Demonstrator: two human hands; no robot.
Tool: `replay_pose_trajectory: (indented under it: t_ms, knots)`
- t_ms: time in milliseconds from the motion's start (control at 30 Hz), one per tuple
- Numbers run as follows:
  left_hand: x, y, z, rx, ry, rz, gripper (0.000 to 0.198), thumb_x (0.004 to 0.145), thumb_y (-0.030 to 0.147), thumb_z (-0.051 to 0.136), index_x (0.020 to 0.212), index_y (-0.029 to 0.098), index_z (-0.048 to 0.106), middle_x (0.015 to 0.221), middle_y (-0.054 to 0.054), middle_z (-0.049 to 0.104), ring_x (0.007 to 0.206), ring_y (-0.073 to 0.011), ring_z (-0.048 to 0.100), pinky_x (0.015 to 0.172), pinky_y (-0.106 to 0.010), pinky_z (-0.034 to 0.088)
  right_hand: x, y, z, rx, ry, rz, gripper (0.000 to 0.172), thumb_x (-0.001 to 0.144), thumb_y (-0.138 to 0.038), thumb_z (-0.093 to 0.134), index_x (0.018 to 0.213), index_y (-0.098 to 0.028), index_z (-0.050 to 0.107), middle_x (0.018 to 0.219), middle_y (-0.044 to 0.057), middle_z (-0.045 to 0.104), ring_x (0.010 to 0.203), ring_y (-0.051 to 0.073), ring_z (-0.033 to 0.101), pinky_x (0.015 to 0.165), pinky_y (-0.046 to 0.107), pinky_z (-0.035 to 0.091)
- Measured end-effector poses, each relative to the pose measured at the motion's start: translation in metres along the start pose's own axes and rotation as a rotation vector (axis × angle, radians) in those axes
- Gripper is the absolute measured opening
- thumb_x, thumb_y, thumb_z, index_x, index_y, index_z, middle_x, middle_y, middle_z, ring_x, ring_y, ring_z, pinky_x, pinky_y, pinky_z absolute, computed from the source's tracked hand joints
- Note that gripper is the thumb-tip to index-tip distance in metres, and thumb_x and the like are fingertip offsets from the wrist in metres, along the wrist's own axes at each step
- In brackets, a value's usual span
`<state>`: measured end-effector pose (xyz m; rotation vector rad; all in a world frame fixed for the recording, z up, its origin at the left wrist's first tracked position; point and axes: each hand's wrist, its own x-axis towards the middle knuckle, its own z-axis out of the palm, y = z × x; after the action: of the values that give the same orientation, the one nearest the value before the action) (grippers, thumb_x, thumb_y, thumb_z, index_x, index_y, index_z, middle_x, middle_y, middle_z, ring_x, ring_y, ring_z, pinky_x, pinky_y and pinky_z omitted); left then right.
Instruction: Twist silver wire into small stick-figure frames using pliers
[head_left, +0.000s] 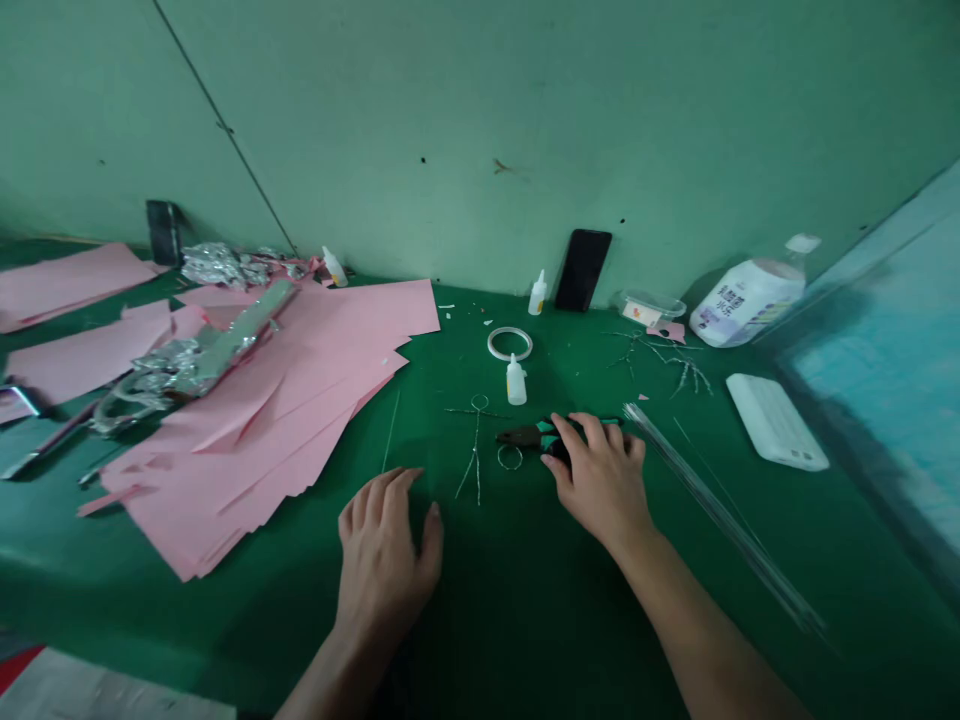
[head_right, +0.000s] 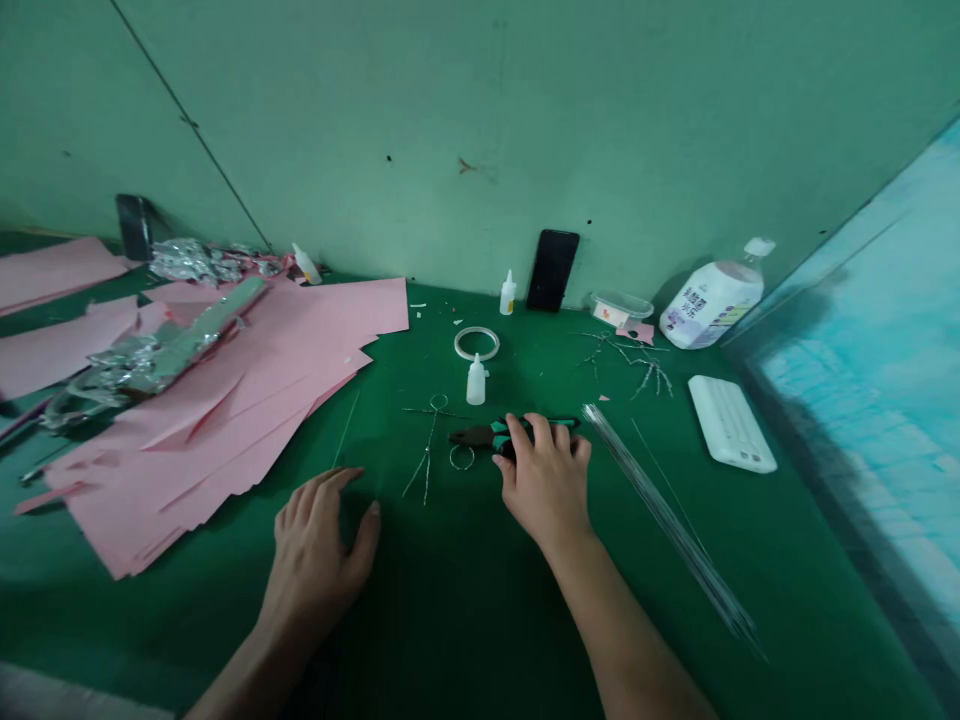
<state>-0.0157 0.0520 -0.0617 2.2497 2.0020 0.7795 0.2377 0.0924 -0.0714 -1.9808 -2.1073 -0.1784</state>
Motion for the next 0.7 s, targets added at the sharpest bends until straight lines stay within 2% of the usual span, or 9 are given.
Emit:
replay_pose_trajectory:
  t_ms: [167, 300, 367, 433, 500, 567, 633, 700]
  knots:
    - [-0.002, -0.001, -0.001, -0.026, -0.034, -0.002, 0.034, 0.091, 0.031, 0.045, 0.121, 0.016, 0.052, 0.121, -0.015, 0.060, 0.119, -0.0334, 0.050, 0.096, -0.055, 0.039, -0.007, -0.006, -0.009, -0.090, 0.036, 0.124, 0.060, 0.088, -0.064, 0.045, 0.118, -0.017, 0.065, 0.108, 0.016, 0.058, 0.082, 0.028, 0.060, 0.075, 0.043, 0.040]
    - [-0.002, -0.002, -0.003, -0.019, -0.011, -0.027, 0.034, 0.091, 0.029, 0.045, 0.121, 0.015, 0.053, 0.121, -0.016, 0.059, 0.119, -0.0337, 0.050, 0.096, -0.055, 0.038, -0.007, -0.013, -0.015, -0.153, 0.008, 0.315, 0.061, 0.086, -0.067, 0.043, 0.096, -0.013, 0.069, 0.095, 0.018, 0.059, 0.060, 0.022, 0.060, 0.060, 0.039, 0.043]
    - [-0.002, -0.001, -0.004, -0.016, -0.020, -0.015, 0.034, 0.091, 0.028, 0.046, 0.121, 0.014, 0.053, 0.121, -0.016, 0.059, 0.119, -0.0345, 0.050, 0.096, -0.055, 0.038, 0.001, -0.015, -0.014, -0.116, 0.029, 0.410, 0.057, 0.085, -0.066, 0.048, 0.092, -0.014, 0.068, 0.093, 0.018, 0.060, 0.057, 0.021, 0.060, 0.054, 0.036, 0.043]
    - [0.000, -0.001, -0.005, -0.026, -0.024, 0.015, 0.033, 0.091, 0.028, 0.046, 0.120, 0.014, 0.054, 0.121, -0.016, 0.060, 0.119, -0.0347, 0.049, 0.096, -0.055, 0.038, 0.012, -0.014, -0.013, -0.088, 0.059, 0.459, 0.055, 0.086, -0.064, 0.048, 0.099, -0.013, 0.066, 0.099, 0.020, 0.060, 0.059, 0.022, 0.061, 0.050, 0.034, 0.042]
    - [0.000, 0.000, -0.005, -0.040, -0.019, 0.039, 0.030, 0.091, 0.028, 0.046, 0.117, 0.015, 0.056, 0.120, -0.015, 0.060, 0.118, -0.0342, 0.050, 0.096, -0.054, 0.038, 0.022, -0.009, -0.015, -0.066, 0.092, 0.472, 0.055, 0.089, -0.060, 0.045, 0.113, -0.013, 0.061, 0.116, 0.022, 0.055, 0.068, 0.023, 0.064, 0.049, 0.032, 0.042]
    - [0.000, -0.001, -0.006, -0.058, -0.015, 0.056, 0.028, 0.091, 0.028, 0.046, 0.114, 0.016, 0.057, 0.118, -0.014, 0.061, 0.116, -0.0337, 0.051, 0.095, -0.053, 0.039, 0.023, 0.002, -0.022, -0.033, 0.114, 0.462, 0.050, 0.093, -0.056, 0.042, 0.119, -0.017, 0.058, 0.124, 0.019, 0.052, 0.079, 0.022, 0.065, 0.054, 0.030, 0.044]
    - [-0.002, -0.004, -0.005, -0.076, -0.007, 0.071, 0.027, 0.092, 0.029, 0.046, 0.111, 0.015, 0.059, 0.115, -0.014, 0.062, 0.115, -0.0334, 0.052, 0.093, -0.051, 0.041, 0.013, 0.022, -0.033, -0.018, 0.122, 0.461, 0.043, 0.094, -0.051, 0.042, 0.115, -0.019, 0.062, 0.121, 0.015, 0.055, 0.089, 0.023, 0.064, 0.065, 0.031, 0.047]
    - [-0.003, -0.007, -0.003, -0.084, 0.008, 0.097, 0.025, 0.092, 0.030, 0.046, 0.107, 0.016, 0.060, 0.112, -0.014, 0.063, 0.113, -0.0330, 0.053, 0.091, -0.050, 0.042, -0.008, 0.048, -0.044, -0.038, 0.105, 0.509, 0.034, 0.094, -0.041, 0.046, 0.108, -0.019, 0.066, 0.108, 0.014, 0.061, 0.095, 0.027, 0.062, 0.073, 0.036, 0.046]
